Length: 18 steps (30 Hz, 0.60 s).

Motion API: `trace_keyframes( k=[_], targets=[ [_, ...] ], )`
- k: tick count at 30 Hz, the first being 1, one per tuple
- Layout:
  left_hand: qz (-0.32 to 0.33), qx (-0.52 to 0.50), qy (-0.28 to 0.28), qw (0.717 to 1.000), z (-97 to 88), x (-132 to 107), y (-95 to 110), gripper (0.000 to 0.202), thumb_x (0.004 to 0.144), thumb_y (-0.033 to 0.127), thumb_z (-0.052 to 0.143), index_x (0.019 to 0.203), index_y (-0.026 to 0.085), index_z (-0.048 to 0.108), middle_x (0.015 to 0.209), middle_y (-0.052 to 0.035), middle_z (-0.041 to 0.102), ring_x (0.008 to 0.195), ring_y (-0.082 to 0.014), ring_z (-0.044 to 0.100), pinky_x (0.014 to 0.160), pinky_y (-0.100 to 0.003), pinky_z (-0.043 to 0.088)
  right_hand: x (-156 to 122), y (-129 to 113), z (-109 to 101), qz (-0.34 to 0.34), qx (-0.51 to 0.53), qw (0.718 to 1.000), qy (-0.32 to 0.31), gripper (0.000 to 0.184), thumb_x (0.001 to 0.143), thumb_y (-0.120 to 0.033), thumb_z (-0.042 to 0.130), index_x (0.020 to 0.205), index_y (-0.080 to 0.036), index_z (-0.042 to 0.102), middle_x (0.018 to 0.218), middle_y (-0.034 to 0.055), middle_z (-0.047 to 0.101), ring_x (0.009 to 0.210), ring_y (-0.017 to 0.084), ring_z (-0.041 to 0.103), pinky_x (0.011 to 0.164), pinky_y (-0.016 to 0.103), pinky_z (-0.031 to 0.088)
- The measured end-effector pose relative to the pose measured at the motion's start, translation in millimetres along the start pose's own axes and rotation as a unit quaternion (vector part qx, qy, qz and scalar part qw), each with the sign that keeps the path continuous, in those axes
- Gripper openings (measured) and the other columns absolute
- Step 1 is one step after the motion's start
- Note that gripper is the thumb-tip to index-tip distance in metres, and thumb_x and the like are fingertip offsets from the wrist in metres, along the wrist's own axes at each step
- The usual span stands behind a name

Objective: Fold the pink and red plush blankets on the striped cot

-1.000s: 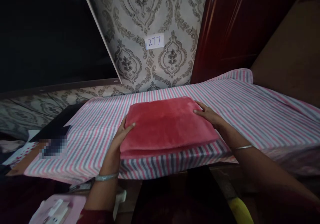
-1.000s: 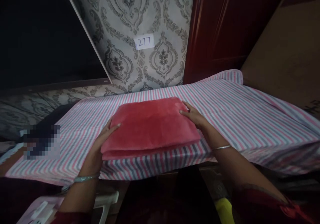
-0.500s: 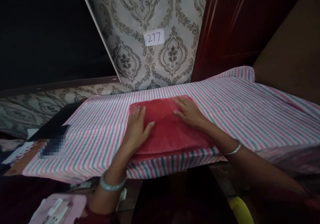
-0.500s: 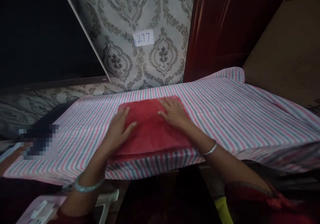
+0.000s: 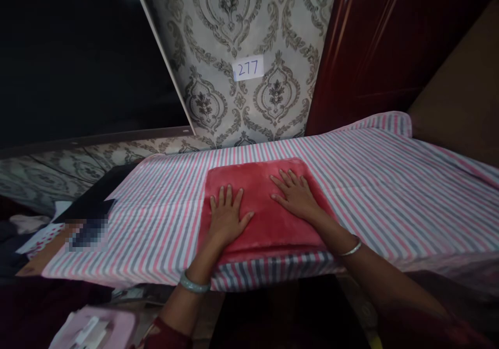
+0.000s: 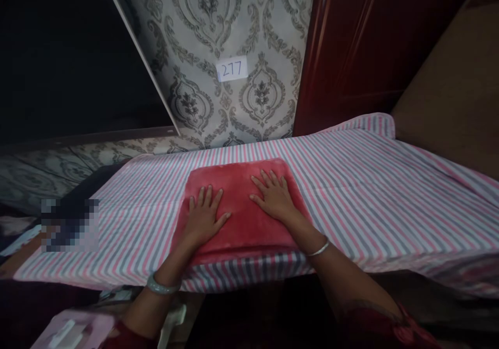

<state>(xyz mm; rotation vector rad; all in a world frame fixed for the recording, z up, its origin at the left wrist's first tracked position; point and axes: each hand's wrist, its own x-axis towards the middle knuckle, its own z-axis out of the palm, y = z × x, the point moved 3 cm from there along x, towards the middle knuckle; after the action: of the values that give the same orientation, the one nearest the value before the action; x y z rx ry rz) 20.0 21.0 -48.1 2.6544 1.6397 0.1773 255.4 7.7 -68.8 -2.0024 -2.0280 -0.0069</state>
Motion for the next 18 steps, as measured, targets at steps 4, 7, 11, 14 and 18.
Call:
trace_keyframes(
  k=[4, 7, 11, 14, 18],
  targets=[
    [-0.005, -0.033, -0.024, 0.999, -6.2, 0, -5, 0.077, 0.095, 0.064, 0.047, 0.161, 0.027, 0.031, 0.171, -0.0133, 0.014, 0.158, -0.0371, 0.004, 0.122, -0.067, 0.009, 2, 3, -6, -0.005, 0.016, 1.0, -0.018, 0.065, 0.099, -0.059, 0.046, 0.158, -0.033, 0.038, 0.168, 0.0065, 0.026, 0.155, 0.036, 0.018, 0.12, 0.063, 0.018],
    [-0.011, -0.073, -0.066, 0.995, -20.4, 11, -9, 0.073, 0.096, 0.059, 0.047, 0.159, 0.025, 0.034, 0.169, -0.0141, 0.021, 0.157, -0.0361, 0.012, 0.122, -0.064, 0.015, 17, 3, -27, -0.013, 0.046, 0.998, -0.049, 0.057, 0.101, -0.053, 0.044, 0.153, -0.03, 0.048, 0.161, 0.009, 0.042, 0.148, 0.035, 0.035, 0.117, 0.056, 0.03],
    [-0.011, -0.085, -0.03, 0.996, -53.2, 53, -2, 0.064, 0.102, 0.045, 0.038, 0.159, 0.015, 0.033, 0.166, -0.0192, 0.028, 0.155, -0.0338, 0.023, 0.123, -0.057, 0.02, 56, -3, -71, 0.04, 0.067, 0.997, 0.008, 0.053, 0.105, -0.043, 0.031, 0.148, -0.021, 0.054, 0.142, 0.0141, 0.062, 0.131, 0.031, 0.055, 0.113, 0.049, 0.034],
    [-0.055, -0.062, 0.011, 0.997, -64.7, 94, 3, 0.06, 0.102, 0.041, 0.039, 0.157, 0.018, 0.037, 0.165, -0.0183, 0.032, 0.154, -0.0342, 0.026, 0.123, -0.057, 0.021, 84, -7, -79, 0.102, 0.043, 0.993, 0.048, 0.052, 0.106, -0.041, 0.029, 0.147, -0.022, 0.055, 0.142, 0.0142, 0.062, 0.131, 0.034, 0.052, 0.114, 0.056, 0.027],
    [-0.126, -0.04, 0.021, 0.991, -43.5, 122, -6, 0.059, 0.101, 0.045, 0.04, 0.151, 0.015, 0.046, 0.16, -0.0233, 0.039, 0.15, -0.0419, 0.029, 0.119, -0.066, 0.021, 94, 1, -43, 0.155, 0.003, 0.987, 0.036, 0.049, 0.105, -0.041, 0.031, 0.133, -0.02, 0.066, 0.134, 0.0155, 0.066, 0.129, 0.036, 0.051, 0.109, 0.057, 0.03]
  ],
)
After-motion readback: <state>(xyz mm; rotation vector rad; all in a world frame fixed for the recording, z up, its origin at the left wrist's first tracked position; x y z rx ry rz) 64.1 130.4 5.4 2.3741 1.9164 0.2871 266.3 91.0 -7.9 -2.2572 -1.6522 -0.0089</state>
